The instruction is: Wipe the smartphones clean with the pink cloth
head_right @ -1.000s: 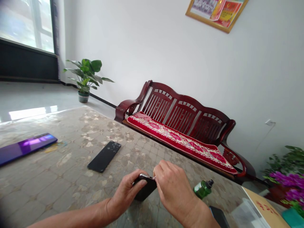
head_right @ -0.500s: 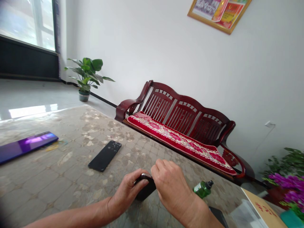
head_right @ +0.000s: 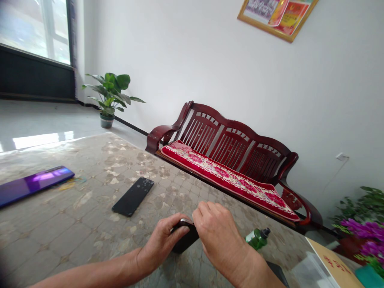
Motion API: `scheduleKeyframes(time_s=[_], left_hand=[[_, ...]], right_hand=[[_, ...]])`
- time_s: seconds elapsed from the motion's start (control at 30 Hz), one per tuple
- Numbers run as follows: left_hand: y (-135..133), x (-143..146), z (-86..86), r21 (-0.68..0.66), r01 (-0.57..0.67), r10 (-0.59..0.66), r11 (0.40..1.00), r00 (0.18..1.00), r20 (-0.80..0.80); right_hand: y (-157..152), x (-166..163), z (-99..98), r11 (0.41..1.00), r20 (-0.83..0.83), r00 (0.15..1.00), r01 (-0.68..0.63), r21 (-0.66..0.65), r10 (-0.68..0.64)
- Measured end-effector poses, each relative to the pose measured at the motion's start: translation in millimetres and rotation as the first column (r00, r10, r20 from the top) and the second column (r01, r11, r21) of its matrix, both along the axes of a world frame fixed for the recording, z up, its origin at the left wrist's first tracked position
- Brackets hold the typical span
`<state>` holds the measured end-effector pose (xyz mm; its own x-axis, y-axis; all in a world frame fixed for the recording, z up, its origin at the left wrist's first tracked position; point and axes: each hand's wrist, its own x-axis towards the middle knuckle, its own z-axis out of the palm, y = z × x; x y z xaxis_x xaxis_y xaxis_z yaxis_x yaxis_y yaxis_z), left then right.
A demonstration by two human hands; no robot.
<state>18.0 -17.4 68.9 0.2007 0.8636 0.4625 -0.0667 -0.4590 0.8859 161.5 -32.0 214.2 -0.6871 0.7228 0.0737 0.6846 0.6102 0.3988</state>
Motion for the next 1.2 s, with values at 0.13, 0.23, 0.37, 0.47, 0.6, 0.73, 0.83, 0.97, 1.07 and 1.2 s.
scheduleKeyframes(time_s=[0.13, 0.23, 0.37, 0.47, 0.6, 0.73, 0.83, 0.97, 1.07, 1.2], left_hand=[[-0.1, 0.4, 0.7, 0.004, -0.005, 0.005, 1.0, 1.0, -0.009], [-0.4, 0.4, 2.0, 0.009, 0.008, -0.008, 1.0, 1.0, -0.006], [-0.7, 0.2, 2.5, 0.017, 0.014, -0.014, 1.0, 1.0, -0.006], [-1.3, 2.0, 0.8, 0.028, 0.012, -0.011, 1.0, 1.0, -0.01], [-1.9, 4.1, -0.8, 0.039, 0.01, -0.009, 0.999, 1.0, -0.01], [0.7, 1.7, 0.3, -0.001, 0.003, -0.003, 1.0, 1.0, -0.019], [2.8, 0.0, 1.4, -0.023, -0.022, 0.021, 1.0, 0.999, -0.025], [1.3, 0.0, 3.0, -0.011, -0.009, 0.008, 1.0, 1.0, -0.022], [-1.0, 0.5, 4.5, -0.004, 0.005, -0.005, 1.0, 1.0, -0.01], [-1.1, 0.6, 5.0, 0.001, 0.026, -0.026, 1.0, 1.0, -0.007]], right_hand=[[-0.1, 0.0, 0.7, 1.0, 0.002, 1.0, -0.003, -0.006, 0.003], [-0.9, -1.9, 1.9, 1.0, 0.009, 1.0, -0.011, -0.019, 0.012], [-1.6, -1.7, 2.1, 1.0, 0.047, 0.999, -0.005, -0.022, 0.006], [-1.9, -1.0, 2.1, 0.999, 0.049, 0.998, -0.029, -0.032, 0.03], [-2.7, -1.8, 3.3, 0.997, 0.013, 0.998, -0.059, -0.051, 0.06], [-3.6, 1.3, 4.6, 0.998, -0.018, 1.0, -0.024, -0.063, 0.023], [-4.3, 5.3, 4.6, 0.998, -0.033, 0.999, -0.015, -0.059, 0.013], [-2.9, 6.6, 1.9, 1.0, -0.017, 1.0, 0.002, -0.015, -0.002], [-0.7, 4.7, -0.1, 1.0, -0.019, 1.0, 0.007, -0.027, -0.007], [-0.6, 3.2, 0.5, 0.998, -0.034, 0.999, 0.006, -0.063, -0.008]])
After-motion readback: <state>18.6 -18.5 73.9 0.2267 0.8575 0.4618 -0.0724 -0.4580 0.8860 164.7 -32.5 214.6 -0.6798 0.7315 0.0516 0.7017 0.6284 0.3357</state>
